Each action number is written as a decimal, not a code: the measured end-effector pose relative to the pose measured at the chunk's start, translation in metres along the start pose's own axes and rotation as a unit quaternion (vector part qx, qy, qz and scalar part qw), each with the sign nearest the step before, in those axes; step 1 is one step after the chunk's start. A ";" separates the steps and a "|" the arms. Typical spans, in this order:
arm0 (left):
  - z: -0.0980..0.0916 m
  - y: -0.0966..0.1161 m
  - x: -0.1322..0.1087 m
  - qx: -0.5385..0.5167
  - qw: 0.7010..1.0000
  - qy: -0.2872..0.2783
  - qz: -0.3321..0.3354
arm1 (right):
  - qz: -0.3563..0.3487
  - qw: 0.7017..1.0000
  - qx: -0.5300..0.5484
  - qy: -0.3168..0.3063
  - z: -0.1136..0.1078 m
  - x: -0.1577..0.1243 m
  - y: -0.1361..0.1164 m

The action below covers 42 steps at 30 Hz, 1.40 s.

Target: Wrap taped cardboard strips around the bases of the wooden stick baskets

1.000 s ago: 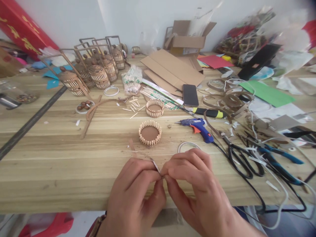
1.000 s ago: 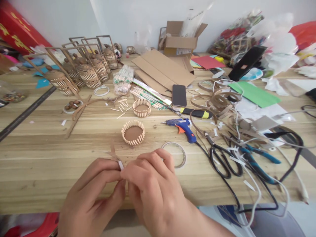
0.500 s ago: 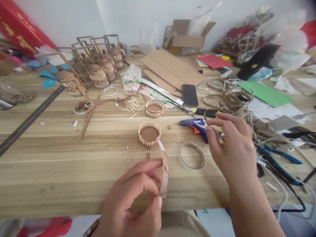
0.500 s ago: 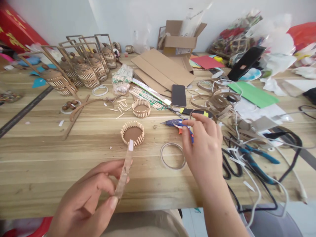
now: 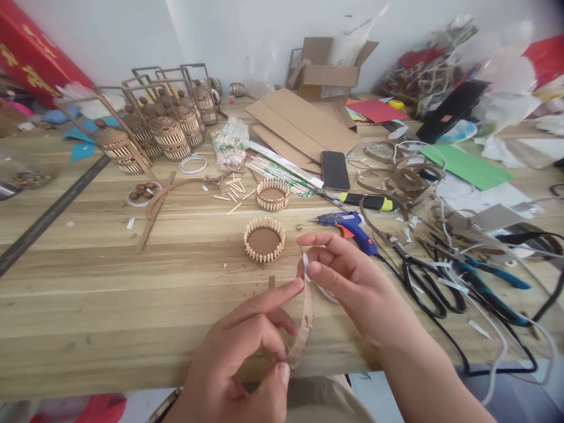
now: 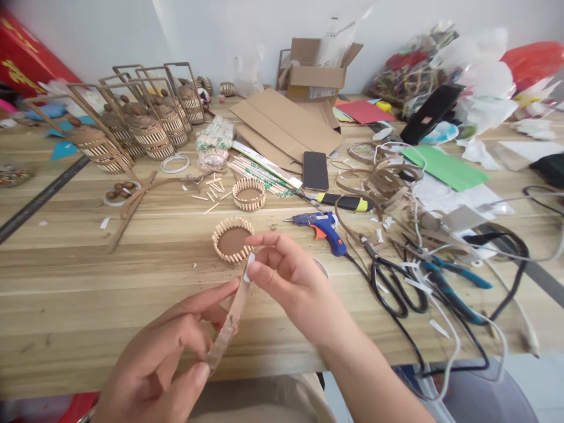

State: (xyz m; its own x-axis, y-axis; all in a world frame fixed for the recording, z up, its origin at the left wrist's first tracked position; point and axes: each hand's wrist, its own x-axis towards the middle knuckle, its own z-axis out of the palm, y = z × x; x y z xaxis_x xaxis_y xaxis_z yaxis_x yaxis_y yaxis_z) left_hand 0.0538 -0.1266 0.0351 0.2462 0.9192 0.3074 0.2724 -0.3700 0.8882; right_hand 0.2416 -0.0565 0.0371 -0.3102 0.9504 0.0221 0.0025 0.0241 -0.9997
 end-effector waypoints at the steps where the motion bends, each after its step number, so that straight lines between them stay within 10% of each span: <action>1: -0.001 -0.002 -0.001 0.007 1.000 -0.004 -0.002 | 0.019 0.998 0.055 -0.006 0.002 0.000 -0.001; 6: -0.011 -0.014 -0.010 0.092 0.995 0.005 -0.044 | -0.046 0.993 0.069 0.085 0.007 -0.002 -0.007; 12: -0.005 -0.004 -0.003 0.133 0.979 0.152 -0.018 | -0.131 0.984 -0.030 0.113 0.011 -0.015 -0.010; 34: 0.005 0.003 0.015 -0.014 0.987 0.095 -0.127 | -0.281 0.936 -0.190 0.099 0.028 -0.025 -0.005; 42: 0.003 -0.006 0.015 0.076 0.979 0.144 -0.120 | -0.362 0.850 -0.373 0.082 0.021 -0.035 -0.019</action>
State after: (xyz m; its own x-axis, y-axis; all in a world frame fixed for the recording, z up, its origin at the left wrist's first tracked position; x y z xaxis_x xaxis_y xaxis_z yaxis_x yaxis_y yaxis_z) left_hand 0.0589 -0.1108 0.0336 -0.1091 0.9739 0.1991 0.4313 -0.1341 0.8922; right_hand 0.2323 -0.0970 0.0551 -0.3511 0.6314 0.6914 0.4882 0.7536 -0.4402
